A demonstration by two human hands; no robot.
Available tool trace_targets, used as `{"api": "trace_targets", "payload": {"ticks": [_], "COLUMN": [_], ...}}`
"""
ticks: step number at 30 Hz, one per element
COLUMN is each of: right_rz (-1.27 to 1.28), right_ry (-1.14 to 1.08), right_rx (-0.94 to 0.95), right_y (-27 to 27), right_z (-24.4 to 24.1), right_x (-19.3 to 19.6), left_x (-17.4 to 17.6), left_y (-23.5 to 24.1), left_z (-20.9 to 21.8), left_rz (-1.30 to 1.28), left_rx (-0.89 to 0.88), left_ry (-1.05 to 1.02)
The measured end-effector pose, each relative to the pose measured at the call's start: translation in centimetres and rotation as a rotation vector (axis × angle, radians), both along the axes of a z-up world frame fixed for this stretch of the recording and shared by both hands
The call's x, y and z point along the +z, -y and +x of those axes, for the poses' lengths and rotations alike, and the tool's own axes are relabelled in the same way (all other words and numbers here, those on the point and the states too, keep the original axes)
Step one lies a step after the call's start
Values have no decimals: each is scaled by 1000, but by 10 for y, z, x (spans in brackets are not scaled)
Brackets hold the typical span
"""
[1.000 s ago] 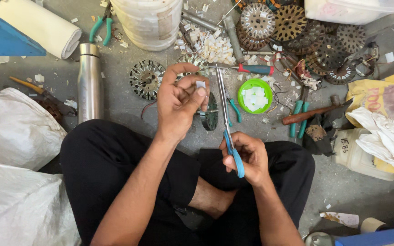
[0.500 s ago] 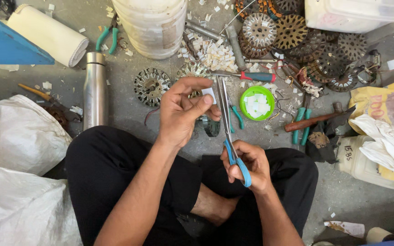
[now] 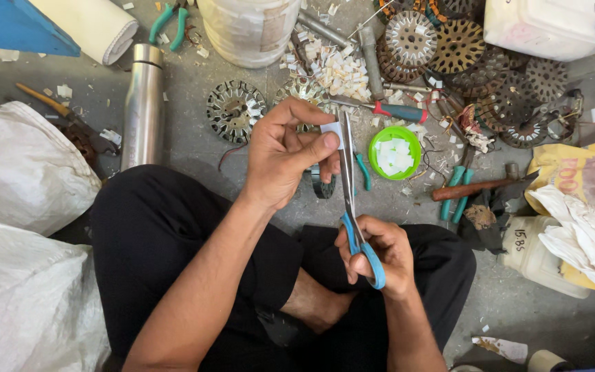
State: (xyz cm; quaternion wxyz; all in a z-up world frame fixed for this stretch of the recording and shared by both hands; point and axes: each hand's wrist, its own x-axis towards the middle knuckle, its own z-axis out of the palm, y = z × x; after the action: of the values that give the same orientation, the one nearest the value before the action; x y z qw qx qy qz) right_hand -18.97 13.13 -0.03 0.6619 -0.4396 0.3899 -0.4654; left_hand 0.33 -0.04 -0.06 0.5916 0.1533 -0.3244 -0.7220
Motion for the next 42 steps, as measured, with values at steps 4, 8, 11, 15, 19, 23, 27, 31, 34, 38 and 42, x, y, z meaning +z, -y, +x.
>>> {"api": "trace_targets", "payload": {"ticks": [4, 8, 11, 15, 19, 23, 27, 31, 34, 38, 42], "right_rz": [-2, 4, 6, 8, -3, -13, -6, 0, 12, 21, 17], "right_ry": [8, -18, -10, 6, 3, -18, -51, -78, -87, -96, -84], "right_rx": [2, -2, 1, -5, -6, -18, -36, -35, -41, -48, -45], "right_y": [-1, -4, -5, -5, -4, -4, -5, -6, -7, -7, -6], "right_z": [1, -1, -2, -1, 1, 2, 1, 0, 0, 0, 0], "right_x": [-1, -3, -4, -4, -1, 1, 4, 6, 6, 6, 7], "left_x": [0, 0, 0, 0, 0, 0, 2, 4, 4, 4, 5], "left_y": [1, 0, 0, 0, 0, 0, 0, 0, 0, 0, 0], "left_z": [2, 3, 3, 2, 3, 3, 4, 6, 8, 8, 10], "left_rz": [7, 6, 16, 25, 28, 21, 8, 15, -16, -16, -18], "left_rx": [2, -11, -14, -15, -14, -10, -13, -24, -23, -25, -33], "left_ry": [14, -15, -24, -29, -28, -31, -47, -39, -29, -43, -49]}}
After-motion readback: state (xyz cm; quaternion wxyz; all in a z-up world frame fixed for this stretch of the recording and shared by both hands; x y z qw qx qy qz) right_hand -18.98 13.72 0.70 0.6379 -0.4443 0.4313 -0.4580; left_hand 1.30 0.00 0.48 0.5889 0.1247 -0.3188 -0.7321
